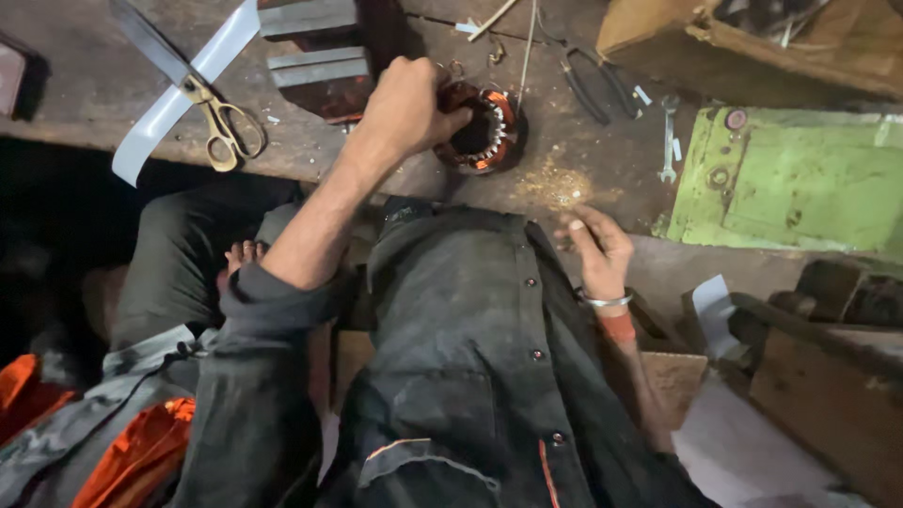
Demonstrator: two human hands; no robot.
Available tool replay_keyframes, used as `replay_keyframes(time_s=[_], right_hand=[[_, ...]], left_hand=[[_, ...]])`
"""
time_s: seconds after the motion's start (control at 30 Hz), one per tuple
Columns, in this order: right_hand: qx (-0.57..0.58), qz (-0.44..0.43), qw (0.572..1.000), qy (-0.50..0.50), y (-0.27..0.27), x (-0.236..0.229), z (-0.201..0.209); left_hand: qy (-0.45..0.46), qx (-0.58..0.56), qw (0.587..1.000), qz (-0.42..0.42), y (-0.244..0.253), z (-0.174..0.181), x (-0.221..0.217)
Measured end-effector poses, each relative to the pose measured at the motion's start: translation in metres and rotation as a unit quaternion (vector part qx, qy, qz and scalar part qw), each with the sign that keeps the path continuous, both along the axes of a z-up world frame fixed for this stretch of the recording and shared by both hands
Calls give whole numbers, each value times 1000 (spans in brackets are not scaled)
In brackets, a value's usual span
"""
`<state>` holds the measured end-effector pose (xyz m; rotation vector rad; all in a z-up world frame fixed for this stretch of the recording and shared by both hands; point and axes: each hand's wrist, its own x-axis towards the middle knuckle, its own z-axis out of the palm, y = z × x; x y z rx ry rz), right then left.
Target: The person winds copper wire around a motor stator core, using both hands to insert and arrange the wire into slots. They occasionally use a small tool to push the wire into place and adjust the winding.
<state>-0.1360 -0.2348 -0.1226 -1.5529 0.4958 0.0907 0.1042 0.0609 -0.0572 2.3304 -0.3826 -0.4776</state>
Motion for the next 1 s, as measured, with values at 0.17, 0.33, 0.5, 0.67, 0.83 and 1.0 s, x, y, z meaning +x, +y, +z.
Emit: replay_keyframes(time_s=[0.17, 0.33, 0.5, 0.67, 0.83, 1.0], right_hand=[[-61, 0, 998, -24, 0, -4, 7], [-114, -24, 993, -32, 13, -6, 14], [-171, 17, 983, -57, 36, 3, 15], [-229, 35, 972, -42, 46, 9, 21], [-229, 18, 973, -28, 53, 7, 20], [-260, 29, 964, -45, 55, 7, 13]], left_hand=[[-96, -141, 984, 50, 17, 56, -26], [-143, -76, 983, -88, 13, 54, -48], [-115, 51, 970, -208, 6, 9, -58], [-156, 33, 961, -227, 13, -10, -57], [-128, 69, 954, -261, 12, -6, -50], [-270, 83, 927, -249, 6, -3, -60]])
